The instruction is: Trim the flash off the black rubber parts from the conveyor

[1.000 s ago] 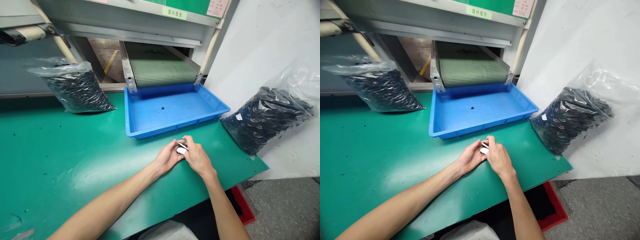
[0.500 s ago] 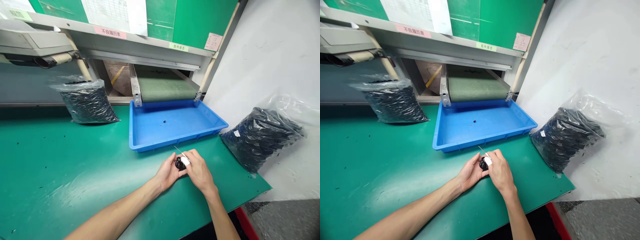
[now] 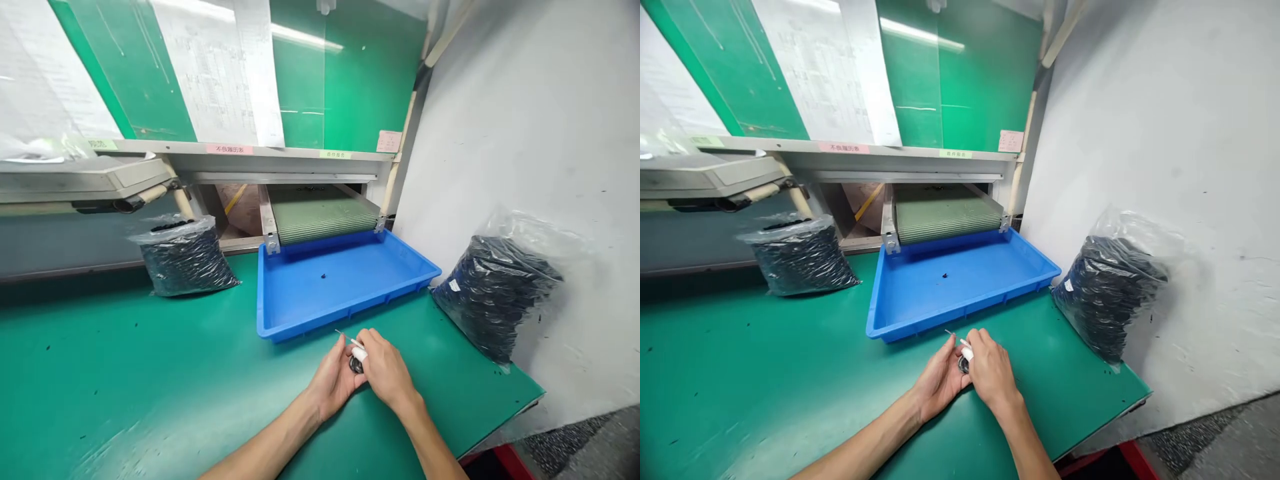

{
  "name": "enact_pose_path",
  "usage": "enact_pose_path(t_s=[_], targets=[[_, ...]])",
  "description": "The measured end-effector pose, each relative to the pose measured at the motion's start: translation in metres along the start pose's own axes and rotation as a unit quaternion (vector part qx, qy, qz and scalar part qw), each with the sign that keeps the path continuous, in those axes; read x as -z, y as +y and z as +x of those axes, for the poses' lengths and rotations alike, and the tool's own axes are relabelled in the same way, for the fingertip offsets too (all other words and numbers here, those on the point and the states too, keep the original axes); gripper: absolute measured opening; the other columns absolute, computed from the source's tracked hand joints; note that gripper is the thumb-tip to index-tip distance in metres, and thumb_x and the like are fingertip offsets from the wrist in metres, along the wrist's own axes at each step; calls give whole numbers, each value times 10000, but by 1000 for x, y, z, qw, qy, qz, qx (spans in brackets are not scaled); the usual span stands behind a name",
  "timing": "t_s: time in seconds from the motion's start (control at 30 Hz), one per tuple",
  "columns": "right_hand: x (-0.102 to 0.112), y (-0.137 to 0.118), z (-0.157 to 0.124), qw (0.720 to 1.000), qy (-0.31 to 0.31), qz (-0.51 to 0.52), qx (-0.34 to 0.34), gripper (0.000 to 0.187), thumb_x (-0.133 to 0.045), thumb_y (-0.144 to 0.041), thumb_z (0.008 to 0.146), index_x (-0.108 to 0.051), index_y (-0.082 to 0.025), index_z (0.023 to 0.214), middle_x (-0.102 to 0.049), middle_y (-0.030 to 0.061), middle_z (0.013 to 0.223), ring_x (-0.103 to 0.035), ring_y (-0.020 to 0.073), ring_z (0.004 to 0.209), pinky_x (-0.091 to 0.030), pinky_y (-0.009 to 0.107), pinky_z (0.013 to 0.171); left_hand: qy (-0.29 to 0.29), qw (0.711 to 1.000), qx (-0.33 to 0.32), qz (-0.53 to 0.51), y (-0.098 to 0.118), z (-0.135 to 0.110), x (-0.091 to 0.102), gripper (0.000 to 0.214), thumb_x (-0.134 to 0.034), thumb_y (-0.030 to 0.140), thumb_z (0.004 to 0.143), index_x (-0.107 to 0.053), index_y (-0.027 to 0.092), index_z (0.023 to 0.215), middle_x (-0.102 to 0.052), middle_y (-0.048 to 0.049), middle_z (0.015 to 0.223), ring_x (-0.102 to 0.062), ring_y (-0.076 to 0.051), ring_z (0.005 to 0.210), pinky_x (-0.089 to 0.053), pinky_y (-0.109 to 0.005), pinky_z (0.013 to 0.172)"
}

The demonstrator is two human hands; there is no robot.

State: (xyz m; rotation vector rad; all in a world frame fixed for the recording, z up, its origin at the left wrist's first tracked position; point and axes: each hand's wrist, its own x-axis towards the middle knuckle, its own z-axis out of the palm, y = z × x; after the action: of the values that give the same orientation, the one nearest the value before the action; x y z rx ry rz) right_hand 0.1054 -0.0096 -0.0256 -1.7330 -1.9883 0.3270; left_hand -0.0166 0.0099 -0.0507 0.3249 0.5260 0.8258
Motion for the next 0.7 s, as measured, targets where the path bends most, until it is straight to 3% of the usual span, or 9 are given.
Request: enact_pose_path(t_s=[0.13,0.2,0.3,0.4,0.47,0.57,0.7], targets=[[9,2,1,997,74,22,-20,349,-372,14,766,-562,-237,917,-578,17,926,-572,146,779,-360,253,674,0,997,-30,76,1,-5,-3,150,-631,208,845,-670,103,945,-671,-107,1014,-642,-159,943,-518,-257,889],[18,10,2,994,99,-5,-54,351,-365,16,777,-575,-232,908,-580,29,937,-584,148,761,-367,256,654,34,991,-26,130,2,-8,-4,242,-698,116,770,-663,114,1010,-669,-104,1042,-650,-151,942,-526,-218,862],[31,35,-2,982,122,-78,-122,342,-327,23,814,-564,-220,858,-594,43,919,-602,159,720,-363,273,609,86,977,-5,193,7,-7,-11,298,-742,145,738,-643,135,1018,-661,-63,884,-626,-90,709,-529,-148,628],[30,68,-11,967,124,-143,-173,360,-301,33,836,-563,-209,883,-617,70,928,-636,184,719,-370,286,580,66,966,-2,249,15,-1,-40,319,-744,240,752,-609,153,1028,-607,-20,769,-507,-47,548,-364,-105,396],[21,86,-16,961,117,-170,-185,366,-299,34,844,-571,-205,892,-635,88,930,-659,202,716,-384,290,562,9,952,-16,306,23,6,-79,352,-725,321,770,-585,162,1051,-584,-6,745,-422,-28,479,-249,-111,347],[5,102,-16,961,120,-184,-167,368,-314,46,826,-580,-204,879,-656,111,977,-677,213,677,-406,288,530,-116,900,-71,414,33,25,-164,385,-659,419,809,-554,174,1086,-568,10,722,-308,-9,416,-188,-137,359],[-9,111,-9,962,124,-186,-155,388,-346,82,761,-598,-190,874,-666,131,1058,-685,208,644,-473,287,539,-242,771,-187,559,38,66,-283,321,-516,420,883,-537,174,1088,-586,-4,764,-295,-30,428,-201,-179,390]])
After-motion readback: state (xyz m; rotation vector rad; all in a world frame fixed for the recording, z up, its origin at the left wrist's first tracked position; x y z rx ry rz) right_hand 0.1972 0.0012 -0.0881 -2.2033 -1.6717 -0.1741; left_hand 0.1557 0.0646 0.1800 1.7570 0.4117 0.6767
